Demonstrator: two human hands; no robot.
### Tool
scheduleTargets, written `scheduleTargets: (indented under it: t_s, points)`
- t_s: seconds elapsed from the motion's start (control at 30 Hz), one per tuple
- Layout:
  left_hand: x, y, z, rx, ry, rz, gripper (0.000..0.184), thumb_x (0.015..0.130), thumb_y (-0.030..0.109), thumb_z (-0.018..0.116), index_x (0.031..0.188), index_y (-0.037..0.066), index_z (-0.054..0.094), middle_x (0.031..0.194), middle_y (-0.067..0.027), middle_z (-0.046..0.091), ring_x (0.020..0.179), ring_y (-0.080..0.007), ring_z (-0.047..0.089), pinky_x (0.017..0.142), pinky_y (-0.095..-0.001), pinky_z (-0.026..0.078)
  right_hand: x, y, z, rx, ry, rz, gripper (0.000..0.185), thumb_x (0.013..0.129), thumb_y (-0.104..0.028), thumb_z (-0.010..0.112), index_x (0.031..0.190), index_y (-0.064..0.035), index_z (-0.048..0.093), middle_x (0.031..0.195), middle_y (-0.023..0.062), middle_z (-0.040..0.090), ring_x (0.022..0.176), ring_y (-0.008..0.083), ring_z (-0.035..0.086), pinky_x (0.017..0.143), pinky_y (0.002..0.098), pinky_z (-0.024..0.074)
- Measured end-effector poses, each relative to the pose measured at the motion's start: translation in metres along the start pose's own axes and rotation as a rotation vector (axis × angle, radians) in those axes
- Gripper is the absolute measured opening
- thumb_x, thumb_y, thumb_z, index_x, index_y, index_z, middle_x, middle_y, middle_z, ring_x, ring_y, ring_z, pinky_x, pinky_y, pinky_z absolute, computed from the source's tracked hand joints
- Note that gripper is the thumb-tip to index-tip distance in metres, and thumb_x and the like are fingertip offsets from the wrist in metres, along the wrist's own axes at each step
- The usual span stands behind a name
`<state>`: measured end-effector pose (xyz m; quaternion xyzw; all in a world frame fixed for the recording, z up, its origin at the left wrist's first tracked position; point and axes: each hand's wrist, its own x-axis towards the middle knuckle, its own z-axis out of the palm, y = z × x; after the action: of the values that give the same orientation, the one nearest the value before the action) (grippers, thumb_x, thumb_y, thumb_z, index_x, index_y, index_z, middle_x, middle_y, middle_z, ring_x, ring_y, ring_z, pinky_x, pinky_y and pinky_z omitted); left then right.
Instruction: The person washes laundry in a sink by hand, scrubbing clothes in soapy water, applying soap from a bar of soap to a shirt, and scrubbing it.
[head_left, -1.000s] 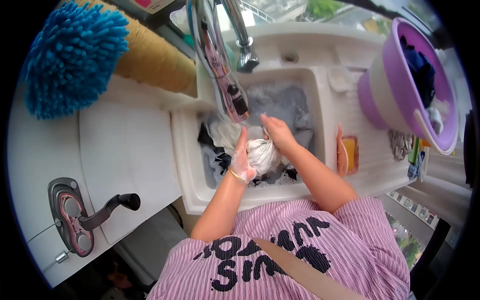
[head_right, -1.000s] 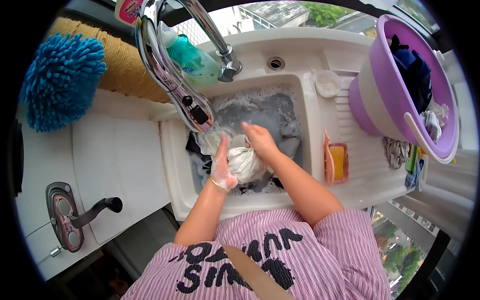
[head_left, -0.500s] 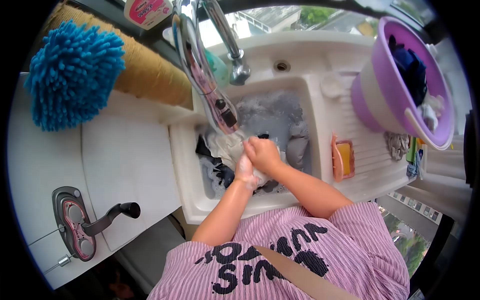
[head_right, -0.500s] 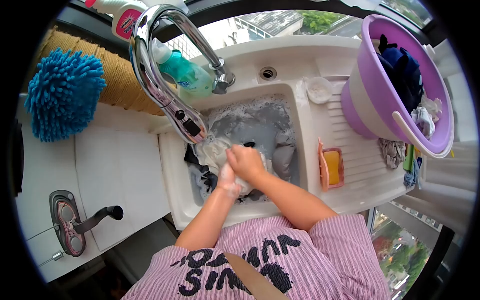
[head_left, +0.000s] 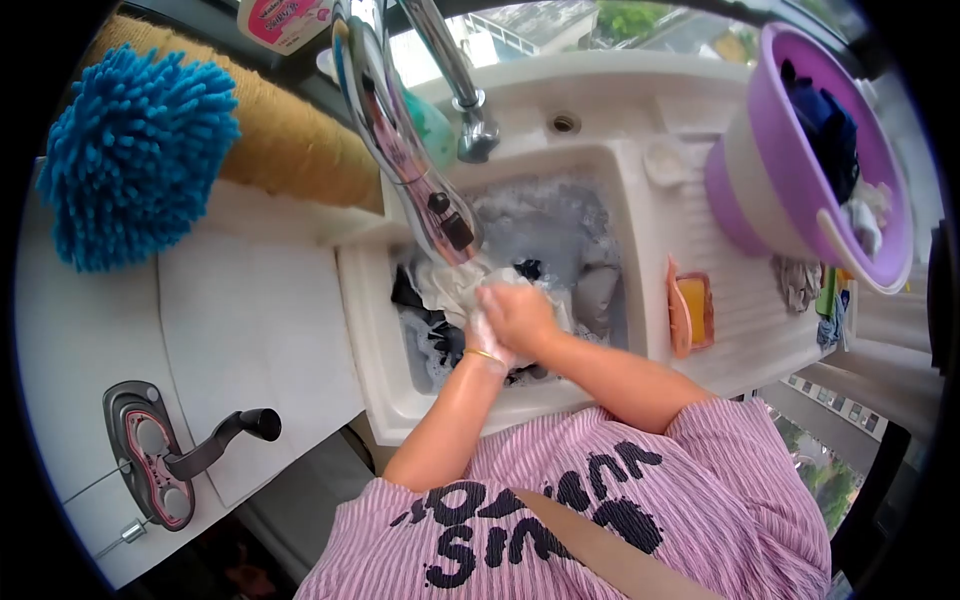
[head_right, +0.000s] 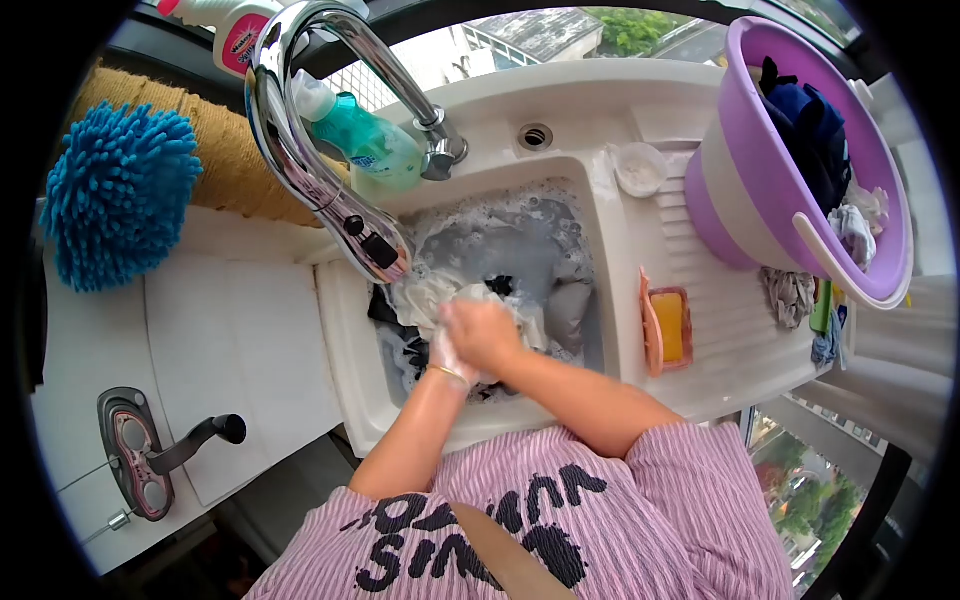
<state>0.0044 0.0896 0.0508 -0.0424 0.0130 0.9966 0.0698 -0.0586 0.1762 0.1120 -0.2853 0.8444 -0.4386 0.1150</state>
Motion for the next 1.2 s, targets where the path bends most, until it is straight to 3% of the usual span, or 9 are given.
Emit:
scheduleTargets:
  t_s: [0.07, 0.2, 0.27, 0.53, 0.73, 1.07, 1.13, 1.17, 1.2]
  points:
    - [0.026, -0.019, 0.073, 0.100, 0.937, -0.018, 0.045, 0.107, 0.053, 0.036, 0.105, 0.013, 0.058, 0.109, -0.0084, 0.063, 0.100, -0.0277, 0.063, 0.089, -0.0460, 0.051, 0.015, 0.025, -0.001, -0.041, 0.051, 0.135, 0.026, 0.095, -0.027, 0.060, 0.084, -0.0049, 0.069, 0.074, 0.0199, 0.065, 0.070, 0.0427, 0.064, 0.063, 0.0488, 0.0510]
    - [0.012, 0.018, 0.022, 0.165, 0.599, -0.052, 0.050, 0.105, 0.053, 0.042, 0.113, 0.007, 0.060, 0.113, -0.0109, 0.066, 0.106, -0.0280, 0.064, 0.096, -0.0456, 0.051, -0.011, -0.037, -0.003, -0.054, 0.042, -0.158, 0.034, 0.097, -0.030, 0.056, 0.075, -0.0044, 0.062, 0.069, 0.0205, 0.065, 0.065, 0.0423, 0.064, 0.058, 0.0502, 0.0518]
    - [0.015, 0.006, 0.052, 0.391, 1.015, -0.003, 0.053, 0.103, 0.053, 0.047, 0.116, 0.004, 0.061, 0.113, -0.0118, 0.067, 0.107, -0.0281, 0.065, 0.099, -0.0443, 0.052, 0.008, 0.004, -0.010, -0.020, -0.003, -0.019, 0.029, 0.097, -0.029, 0.057, 0.087, -0.0036, 0.067, 0.076, 0.0212, 0.066, 0.068, 0.0414, 0.065, 0.061, 0.0481, 0.0528]
    - [0.011, 0.043, 0.103, 0.107, 0.661, -0.050, 0.066, 0.100, 0.055, 0.053, 0.125, -0.005, 0.057, 0.123, -0.0218, 0.065, 0.112, -0.0354, 0.065, 0.100, -0.0474, 0.052, 0.021, 0.037, -0.057, 0.876, -0.513, 0.507, 0.034, 0.090, -0.036, 0.076, 0.097, -0.0040, 0.064, 0.091, 0.0030, 0.067, 0.088, 0.0117, 0.062, 0.077, 0.0293, 0.0503]
    - [0.009, 0.025, 0.083, 0.576, 0.744, 0.156, 0.029, 0.098, 0.030, 0.069, 0.105, 0.003, 0.060, 0.104, -0.0090, 0.069, 0.097, -0.0187, 0.068, 0.087, -0.0337, 0.055, 0.023, 0.045, -0.062, 1.324, -0.291, 0.709, 0.033, 0.087, -0.017, 0.075, 0.114, -0.0058, 0.061, 0.103, 0.0043, 0.066, 0.096, 0.0155, 0.064, 0.088, 0.0318, 0.0508]
    - [0.020, 0.011, 0.086, 0.637, 0.788, 0.322, 0.040, 0.099, 0.043, 0.065, 0.110, 0.005, 0.063, 0.100, -0.0058, 0.068, 0.090, -0.0145, 0.066, 0.082, -0.0285, 0.054, 0.022, 0.015, -0.053, 1.612, -0.180, 0.782, 0.022, 0.090, -0.022, 0.071, 0.104, -0.0075, 0.065, 0.098, 0.0030, 0.069, 0.087, 0.0171, 0.068, 0.080, 0.0344, 0.0560]
    - [0.023, 0.016, 0.084, 0.230, 0.871, 0.035, 0.054, 0.099, 0.060, 0.053, 0.105, 0.007, 0.064, 0.104, -0.0068, 0.068, 0.095, -0.0195, 0.068, 0.084, -0.0329, 0.055, 0.010, -0.002, -0.041, 1.640, -0.115, 0.780, 0.020, 0.090, -0.024, 0.071, 0.100, -0.0079, 0.067, 0.094, 0.0023, 0.070, 0.085, 0.0181, 0.068, 0.078, 0.0356, 0.0551]
    - [-0.002, 0.043, -0.026, 0.044, 0.160, -0.198, 0.059, 0.097, 0.067, 0.048, 0.099, 0.010, 0.066, 0.101, -0.0068, 0.068, 0.095, -0.0199, 0.068, 0.083, -0.0353, 0.056, -0.004, -0.020, -0.035, 0.936, -0.120, 0.243, 0.021, 0.091, -0.027, 0.069, 0.083, -0.0084, 0.067, 0.078, 0.0069, 0.067, 0.074, 0.0261, 0.067, 0.069, 0.0406, 0.0526]
    - [-0.005, 0.038, -0.031, 0.042, 0.161, -0.205, 0.059, 0.097, 0.067, 0.048, 0.099, 0.010, 0.066, 0.101, -0.0068, 0.068, 0.095, -0.0199, 0.068, 0.083, -0.0353, 0.056, -0.009, -0.029, -0.033, 0.199, -0.110, -0.255, 0.035, 0.092, -0.031, 0.067, 0.065, -0.0089, 0.067, 0.062, 0.0115, 0.065, 0.062, 0.0341, 0.065, 0.061, 0.0457, 0.0501]
